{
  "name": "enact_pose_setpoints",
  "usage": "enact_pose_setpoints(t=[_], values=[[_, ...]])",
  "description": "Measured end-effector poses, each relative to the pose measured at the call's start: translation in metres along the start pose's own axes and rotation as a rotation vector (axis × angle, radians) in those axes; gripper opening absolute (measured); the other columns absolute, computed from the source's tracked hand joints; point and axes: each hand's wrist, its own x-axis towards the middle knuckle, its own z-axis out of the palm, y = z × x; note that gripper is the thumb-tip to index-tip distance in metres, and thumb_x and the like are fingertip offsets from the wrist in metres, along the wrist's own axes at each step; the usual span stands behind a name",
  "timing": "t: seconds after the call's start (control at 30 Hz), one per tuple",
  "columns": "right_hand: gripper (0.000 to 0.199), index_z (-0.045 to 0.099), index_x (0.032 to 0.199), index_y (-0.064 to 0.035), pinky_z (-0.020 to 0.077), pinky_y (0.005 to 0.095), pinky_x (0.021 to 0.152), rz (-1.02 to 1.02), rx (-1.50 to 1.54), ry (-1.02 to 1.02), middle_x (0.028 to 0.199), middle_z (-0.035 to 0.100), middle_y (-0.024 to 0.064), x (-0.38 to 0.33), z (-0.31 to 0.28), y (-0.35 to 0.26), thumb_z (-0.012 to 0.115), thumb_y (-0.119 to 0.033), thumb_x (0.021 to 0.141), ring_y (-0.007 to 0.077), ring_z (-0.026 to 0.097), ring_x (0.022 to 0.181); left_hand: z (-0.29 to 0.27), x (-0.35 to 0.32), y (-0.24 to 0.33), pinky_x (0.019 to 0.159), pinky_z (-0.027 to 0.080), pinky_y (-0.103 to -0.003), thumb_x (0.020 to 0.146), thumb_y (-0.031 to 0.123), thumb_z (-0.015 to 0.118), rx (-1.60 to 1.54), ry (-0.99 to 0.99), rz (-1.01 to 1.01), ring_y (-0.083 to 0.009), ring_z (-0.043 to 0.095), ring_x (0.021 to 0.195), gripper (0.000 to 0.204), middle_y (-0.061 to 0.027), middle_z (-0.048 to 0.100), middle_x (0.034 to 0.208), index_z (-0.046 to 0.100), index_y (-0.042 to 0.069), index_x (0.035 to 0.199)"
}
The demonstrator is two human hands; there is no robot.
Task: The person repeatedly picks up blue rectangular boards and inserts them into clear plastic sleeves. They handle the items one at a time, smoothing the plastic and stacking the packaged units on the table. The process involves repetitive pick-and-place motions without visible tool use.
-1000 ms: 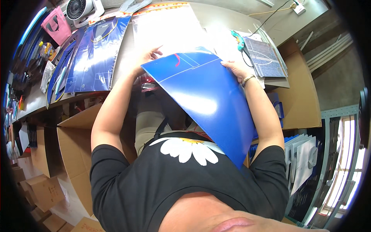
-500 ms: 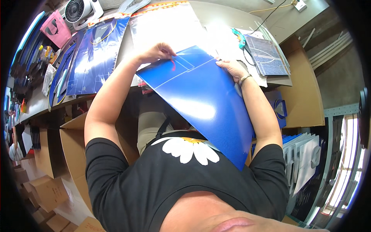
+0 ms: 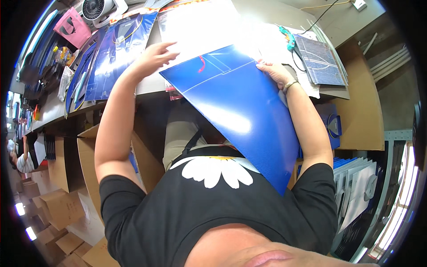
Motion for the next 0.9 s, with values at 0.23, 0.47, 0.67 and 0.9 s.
enact_pose_setpoints(t=[0.23, 0.47, 0.67, 0.9], values=[[0.023, 0.063, 0.100, -0.0041, 0.0492, 0.0234, 0.066, -0.031, -0.051, 0.090, 0.084, 0.065, 0.0035, 0.009, -0.008, 0.011, 0.066, -0.020, 0.083, 0.0091, 0.060, 0.071, 0.045, 0.082, 0.012, 0.086, 0.048, -0.035, 0.084, 0.028, 0.063, 0.258, -0.276, -0.034, -0.0263, 0.061, 0.100, 0.056, -0.0225, 0.062, 0.107, 0.048, 0.000, 0.130], [0.022, 0.064, 0.096, -0.0038, 0.0495, 0.0241, 0.065, 0.015, 0.057, 0.064, 0.084, 0.065, 0.0042, -0.002, -0.001, 0.000, 0.067, -0.021, 0.083, 0.0105, 0.061, 0.071, 0.009, 0.076, -0.013, 0.076, 0.049, -0.025, 0.082, 0.010, 0.061, -0.156, -0.253, -0.068, -0.0135, 0.062, 0.084, 0.038, -0.0080, 0.065, 0.092, 0.059, 0.004, 0.120], [0.024, 0.064, 0.099, -0.0042, 0.0494, 0.0242, 0.065, 0.020, 0.064, 0.029, 0.084, 0.065, 0.0040, -0.003, -0.006, 0.004, 0.067, -0.021, 0.082, 0.0104, 0.060, 0.070, 0.039, 0.050, 0.044, 0.079, 0.045, -0.024, 0.082, 0.015, 0.067, 0.104, -0.322, 0.351, -0.0114, 0.056, 0.081, 0.033, -0.0029, 0.064, 0.095, 0.065, 0.012, 0.114], [0.022, 0.064, 0.100, -0.0066, 0.0493, 0.0245, 0.064, -0.061, 0.030, 0.055, 0.082, 0.065, 0.0032, -0.005, -0.003, -0.003, 0.067, -0.018, 0.082, 0.0099, 0.060, 0.070, 0.038, 0.070, 0.039, 0.085, 0.044, -0.026, 0.081, 0.014, 0.067, -0.108, -0.327, 0.186, -0.0150, 0.061, 0.089, 0.016, -0.0060, 0.068, 0.091, 0.071, 0.005, 0.094]])
